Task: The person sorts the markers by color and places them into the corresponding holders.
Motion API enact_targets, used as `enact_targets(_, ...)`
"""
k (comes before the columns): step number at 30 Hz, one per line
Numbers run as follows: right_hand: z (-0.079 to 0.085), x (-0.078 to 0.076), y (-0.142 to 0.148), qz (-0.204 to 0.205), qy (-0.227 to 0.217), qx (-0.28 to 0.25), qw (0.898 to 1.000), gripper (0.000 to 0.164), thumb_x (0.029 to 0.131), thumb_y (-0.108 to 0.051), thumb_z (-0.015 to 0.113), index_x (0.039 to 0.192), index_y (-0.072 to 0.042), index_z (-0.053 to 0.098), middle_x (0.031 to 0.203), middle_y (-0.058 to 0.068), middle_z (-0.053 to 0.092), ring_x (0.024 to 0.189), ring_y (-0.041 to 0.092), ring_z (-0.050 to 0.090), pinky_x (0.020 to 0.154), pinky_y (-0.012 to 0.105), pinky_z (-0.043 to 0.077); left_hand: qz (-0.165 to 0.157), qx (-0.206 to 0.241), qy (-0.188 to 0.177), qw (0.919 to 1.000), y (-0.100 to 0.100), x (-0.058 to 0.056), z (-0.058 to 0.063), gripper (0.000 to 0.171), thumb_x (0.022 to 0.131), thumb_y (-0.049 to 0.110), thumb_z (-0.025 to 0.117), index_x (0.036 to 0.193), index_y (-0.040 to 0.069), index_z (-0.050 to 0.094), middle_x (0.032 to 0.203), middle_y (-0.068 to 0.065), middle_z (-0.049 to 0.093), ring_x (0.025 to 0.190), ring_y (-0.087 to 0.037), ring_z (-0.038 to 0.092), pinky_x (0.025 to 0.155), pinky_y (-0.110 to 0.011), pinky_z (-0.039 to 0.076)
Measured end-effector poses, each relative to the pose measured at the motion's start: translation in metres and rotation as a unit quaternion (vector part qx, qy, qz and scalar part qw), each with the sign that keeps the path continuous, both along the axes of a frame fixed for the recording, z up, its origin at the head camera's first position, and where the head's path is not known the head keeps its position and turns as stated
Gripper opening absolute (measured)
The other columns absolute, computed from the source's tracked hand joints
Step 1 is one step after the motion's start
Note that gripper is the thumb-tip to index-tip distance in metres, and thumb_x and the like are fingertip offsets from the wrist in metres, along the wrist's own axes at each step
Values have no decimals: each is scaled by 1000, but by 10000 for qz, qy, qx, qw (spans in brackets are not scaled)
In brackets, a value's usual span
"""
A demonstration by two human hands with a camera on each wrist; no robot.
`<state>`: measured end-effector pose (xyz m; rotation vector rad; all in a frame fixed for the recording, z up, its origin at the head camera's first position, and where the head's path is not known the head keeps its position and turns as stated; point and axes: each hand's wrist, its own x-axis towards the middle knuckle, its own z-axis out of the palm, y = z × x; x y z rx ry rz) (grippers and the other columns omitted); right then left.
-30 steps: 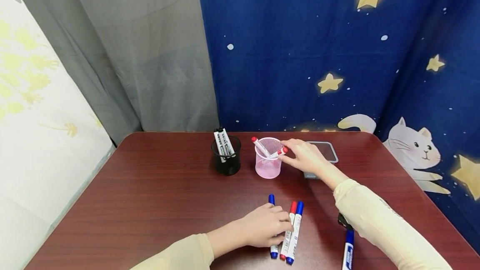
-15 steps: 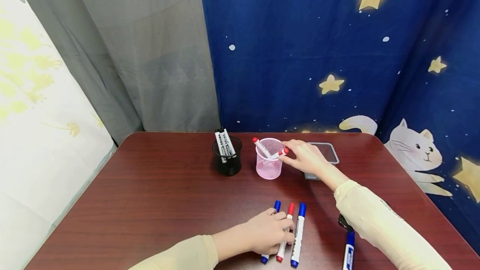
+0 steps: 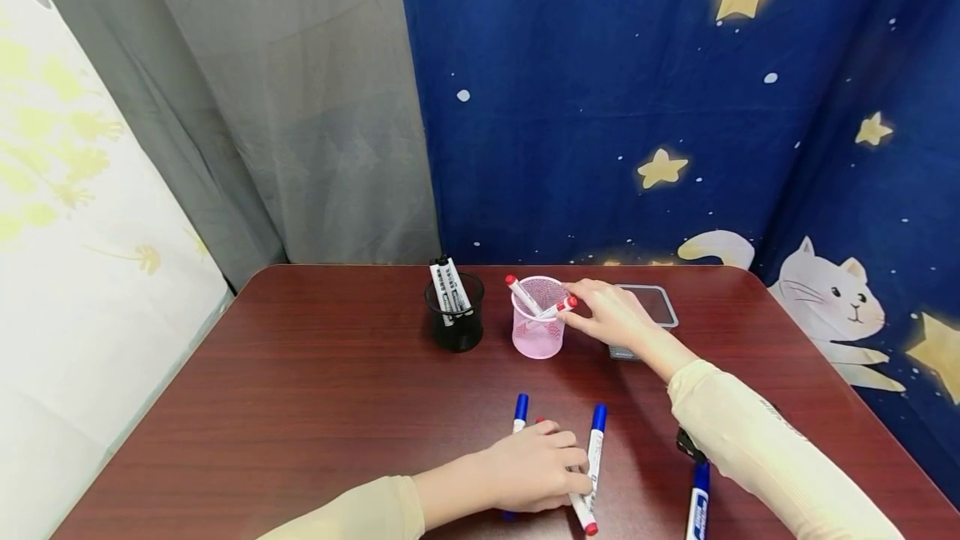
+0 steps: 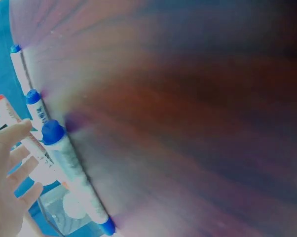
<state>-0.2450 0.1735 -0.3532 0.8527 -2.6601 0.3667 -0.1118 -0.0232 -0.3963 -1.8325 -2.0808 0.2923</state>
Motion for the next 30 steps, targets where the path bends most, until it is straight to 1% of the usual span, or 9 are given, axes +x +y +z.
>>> enact_targets(4,0,0,0,9,-5,-14,10000,52,78,-43,62,117,-8,57,107,10,59,96,24,55,76,41,45,-60,259,-344,9991,-2,1,7,16,85,37,52,98,30,57,97,16,52,87,-3,43,78,-21,33)
enact_targets(8,-1,-1,0,32,0,-50,10000,52,78,-42,63,117,-7,57,106,10,59,95,23,56,75,42,45,-175,659,-835,9942,-5,0,17,17,85,36,54,99,27,58,94,16,53,83,-1,44,75,-16,34)
enact_targets(12,-1,-1,0,7,-13,-52,10000,52,78,-41,63,117,-7,57,106,10,59,94,23,56,74,42,46,-228,1091,-1327,9849,-10,-3,27,18,86,34,55,100,24,61,89,16,54,78,1,44,71,-13,34)
enact_targets(18,-2,-1,1,12,-25,-40,10000,53,78,-42,63,117,-8,57,106,10,59,94,24,56,74,42,46,-127,1572,-2111,9646,-16,-7,39,17,85,29,57,98,19,62,80,13,53,73,2,42,69,-9,32)
enact_targets(20,-2,-1,1,14,-25,-35,10000,53,78,-43,62,118,-8,57,106,10,59,94,24,56,74,42,46,-68,1691,-2410,9557,-18,-8,41,17,85,28,58,98,18,62,79,12,53,74,2,42,71,-8,31)
enact_targets(24,-3,-1,1,14,0,-37,10000,53,78,-43,62,118,-8,57,106,10,59,93,23,56,74,42,46,-11,2055,-3043,9301,-22,-11,44,18,85,26,59,100,16,61,82,10,55,80,4,46,75,-8,33)
enact_targets(27,-3,-2,1,21,34,-35,10000,52,79,-43,62,117,-8,57,105,10,59,93,23,56,73,42,46,-64,2365,-3611,9020,-24,-14,47,19,84,22,61,100,13,61,85,8,58,83,5,49,77,-10,36)
enact_targets(28,-3,-2,1,27,44,-38,10000,52,79,-43,62,117,-8,57,105,10,59,93,23,56,73,42,46,-62,2443,-3755,8940,-25,-15,48,18,84,21,61,100,12,61,85,9,58,83,5,50,77,-11,37)
enact_targets(30,-3,-2,1,31,66,-41,10000,52,79,-43,62,117,-8,57,105,9,59,93,23,56,73,42,46,-45,2605,-4124,8729,-27,-17,52,19,83,18,62,100,10,60,87,8,60,84,4,51,77,-14,39)
